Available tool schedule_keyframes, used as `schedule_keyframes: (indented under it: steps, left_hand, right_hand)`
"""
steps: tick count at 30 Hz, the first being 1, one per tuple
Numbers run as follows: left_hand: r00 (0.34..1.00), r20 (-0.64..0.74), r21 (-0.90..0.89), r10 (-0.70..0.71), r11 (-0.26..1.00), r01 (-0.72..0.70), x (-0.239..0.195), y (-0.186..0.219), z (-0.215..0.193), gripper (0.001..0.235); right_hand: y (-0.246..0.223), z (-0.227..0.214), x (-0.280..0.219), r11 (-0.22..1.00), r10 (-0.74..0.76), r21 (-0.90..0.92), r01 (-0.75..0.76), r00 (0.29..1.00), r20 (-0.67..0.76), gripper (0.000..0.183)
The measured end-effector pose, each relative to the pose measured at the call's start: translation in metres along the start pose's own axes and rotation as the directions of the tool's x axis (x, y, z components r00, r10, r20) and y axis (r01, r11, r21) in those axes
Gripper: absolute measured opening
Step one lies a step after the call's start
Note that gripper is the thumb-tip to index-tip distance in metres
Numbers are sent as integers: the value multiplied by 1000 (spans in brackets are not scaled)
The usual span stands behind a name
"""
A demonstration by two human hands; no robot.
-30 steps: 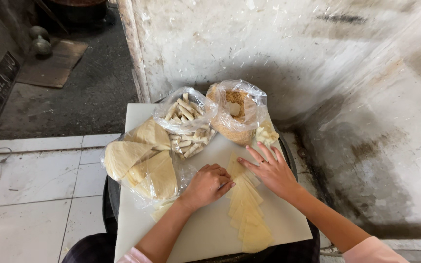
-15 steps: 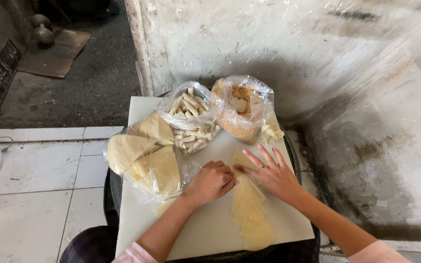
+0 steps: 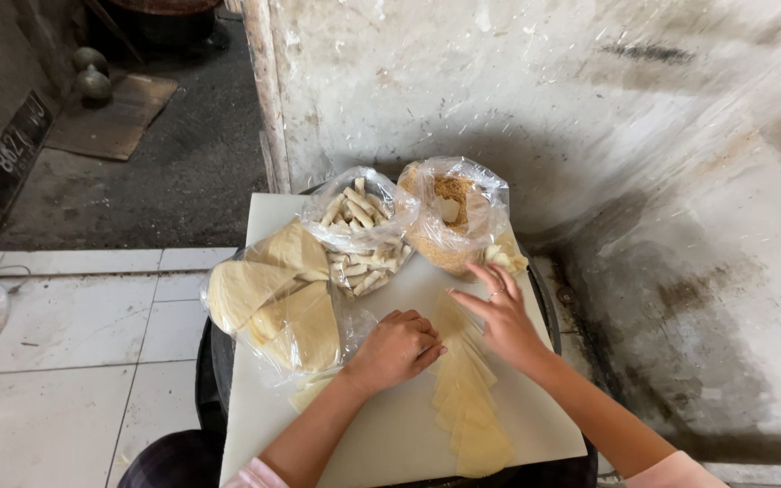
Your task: The person sits on the floor and assembles food items by hand. They place a brown granular filling onto thin triangular wrappers, add a white cylindrical stick, and fold the wrapper to enclose the contents.
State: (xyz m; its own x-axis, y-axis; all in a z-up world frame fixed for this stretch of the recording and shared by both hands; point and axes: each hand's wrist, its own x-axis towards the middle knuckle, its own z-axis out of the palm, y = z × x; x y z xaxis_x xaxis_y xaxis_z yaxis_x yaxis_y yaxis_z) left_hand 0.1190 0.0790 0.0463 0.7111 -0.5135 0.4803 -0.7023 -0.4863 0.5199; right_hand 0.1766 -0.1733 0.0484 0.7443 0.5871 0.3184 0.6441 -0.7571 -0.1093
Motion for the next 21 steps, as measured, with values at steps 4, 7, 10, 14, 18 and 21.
schedule_keyframes:
  steps: [4,7,10,14,18,21]
  left_hand:
    - [997,62,39,-42,998,40,0,-1,2,23]
    - [1000,-21,17,2,1000,-2,-1,0,2,21]
    - [1000,17,13,-25,1000,25,-2,-1,2,23]
    - [1000,-7,2,-6,1000,6,-1,0,3,23]
    - [1000,-8,14,-12,1000,12,-2,-3,5,22]
    - [1000,-10,7,-10,1000,10,-4,-2,6,23]
  right_hand:
    - [-13,7,-1,998,56,-39,-50,978,202,82]
    - [-15,1,6,949,-16,-308,71,984,177,77]
    - [-16,-8,8,855,-91,-493,160,983,159,74]
    - [-15,-17,11,908,-46,-409,90,992,116,59]
    - [-23,-15,4,915,-117,-372,157,985,130,78]
    - [-24,-8,1,901,-133,-395,180,981,143,79]
